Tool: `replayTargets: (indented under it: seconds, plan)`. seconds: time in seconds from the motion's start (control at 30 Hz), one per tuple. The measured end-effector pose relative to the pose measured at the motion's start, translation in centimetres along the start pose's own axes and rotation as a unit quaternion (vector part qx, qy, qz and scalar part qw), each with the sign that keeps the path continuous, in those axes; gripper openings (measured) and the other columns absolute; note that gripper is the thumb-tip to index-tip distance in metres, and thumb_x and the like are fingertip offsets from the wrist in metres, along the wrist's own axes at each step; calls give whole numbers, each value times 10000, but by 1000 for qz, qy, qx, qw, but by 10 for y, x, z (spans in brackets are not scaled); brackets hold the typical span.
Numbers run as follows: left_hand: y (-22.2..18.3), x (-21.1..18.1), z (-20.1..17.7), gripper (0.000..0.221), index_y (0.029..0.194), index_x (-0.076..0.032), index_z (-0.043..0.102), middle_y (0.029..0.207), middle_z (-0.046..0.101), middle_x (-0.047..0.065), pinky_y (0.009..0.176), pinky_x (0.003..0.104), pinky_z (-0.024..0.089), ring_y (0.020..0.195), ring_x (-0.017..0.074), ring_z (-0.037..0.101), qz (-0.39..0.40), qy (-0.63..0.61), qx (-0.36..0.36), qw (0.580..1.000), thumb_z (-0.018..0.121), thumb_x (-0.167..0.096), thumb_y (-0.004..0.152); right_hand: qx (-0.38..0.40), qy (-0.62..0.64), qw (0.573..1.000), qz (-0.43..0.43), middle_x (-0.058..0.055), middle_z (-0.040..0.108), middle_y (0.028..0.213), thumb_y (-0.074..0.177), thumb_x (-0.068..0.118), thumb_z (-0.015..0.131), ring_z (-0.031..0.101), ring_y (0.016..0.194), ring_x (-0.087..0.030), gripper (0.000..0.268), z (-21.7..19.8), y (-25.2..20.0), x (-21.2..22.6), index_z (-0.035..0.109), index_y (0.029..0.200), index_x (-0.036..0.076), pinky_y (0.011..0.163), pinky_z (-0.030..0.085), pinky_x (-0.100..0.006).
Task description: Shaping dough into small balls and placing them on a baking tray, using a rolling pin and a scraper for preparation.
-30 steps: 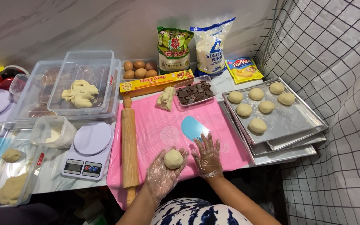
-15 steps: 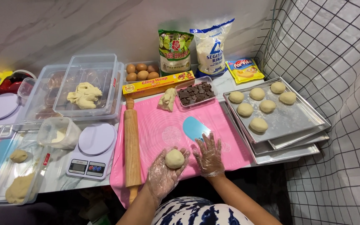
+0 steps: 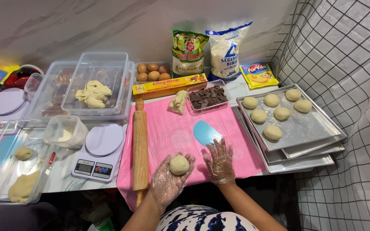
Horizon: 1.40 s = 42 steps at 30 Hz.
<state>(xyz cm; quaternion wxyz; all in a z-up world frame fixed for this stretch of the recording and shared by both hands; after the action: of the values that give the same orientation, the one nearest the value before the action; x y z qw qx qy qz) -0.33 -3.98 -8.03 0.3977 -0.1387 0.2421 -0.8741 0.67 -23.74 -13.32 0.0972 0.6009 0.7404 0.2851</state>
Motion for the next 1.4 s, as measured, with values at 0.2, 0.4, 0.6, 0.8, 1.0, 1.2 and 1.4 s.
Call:
replayTargets:
  seconds: [0.2,0.4,0.6,0.8,1.0,1.2,1.4]
  plan:
    - [0,2,-1,379,1238,-71,659,1331,669,227,876,477,614,1223,406,642,-14,-18,21,1000,569,-354,1002,-26,-58,996,-55,-207,445,1565,946,748,324,224,1526,-505,882,-11,3,12,486,1462,52,1239,121,-693]
    - [-4,3,10,477,1361,-67,609,1409,620,261,972,459,560,1277,379,608,-2,9,-9,1000,542,-373,1002,37,-100,993,-47,-135,473,1559,957,765,132,207,1520,-508,860,-5,3,9,608,1385,191,1227,99,-703]
    - [-4,-1,13,514,1416,-71,592,1386,613,289,988,454,549,1258,363,611,-13,34,7,999,495,-383,1018,-16,-48,997,-60,-174,539,1492,959,752,196,265,1499,-513,828,-10,5,12,612,1329,139,1218,142,-709]
    - [-6,-7,17,537,1446,-62,564,1386,612,292,958,448,568,1233,368,625,-25,34,31,999,499,-376,1014,-47,-36,996,-66,-208,627,1363,978,710,240,375,1439,-545,734,-17,7,17,603,1259,137,1174,240,-735]
    - [-17,-8,37,570,1454,-33,559,1384,609,289,1018,427,527,1243,357,610,0,52,-1,999,475,-389,1017,-56,-48,995,-70,-207,617,1392,987,711,198,343,1467,-520,799,-17,8,19,590,1315,97,1219,209,-677]
    - [-18,-11,40,569,1439,-28,568,1396,614,280,1002,420,534,1240,363,615,2,60,-2,998,491,-390,1006,-31,-30,997,-66,-203,594,1413,964,722,282,343,1462,-529,759,-11,6,15,623,1280,121,1183,238,-723]
    - [-20,-10,45,577,1467,-56,558,1400,609,283,1023,417,519,1249,351,609,8,81,-20,996,450,-402,1018,41,-20,999,-8,-169,578,1444,921,800,167,298,1491,-487,917,-5,6,9,669,1287,126,1214,178,-676]
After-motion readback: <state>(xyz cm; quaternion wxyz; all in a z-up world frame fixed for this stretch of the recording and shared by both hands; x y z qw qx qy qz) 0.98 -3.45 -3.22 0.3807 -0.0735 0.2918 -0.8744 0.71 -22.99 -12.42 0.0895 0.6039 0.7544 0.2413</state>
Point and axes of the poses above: each hand's wrist, its own y-axis towards the middle knuckle, its own z-axis out of the palm, x = y × z, the point moved 5 cm from there along y, towards the middle knuckle
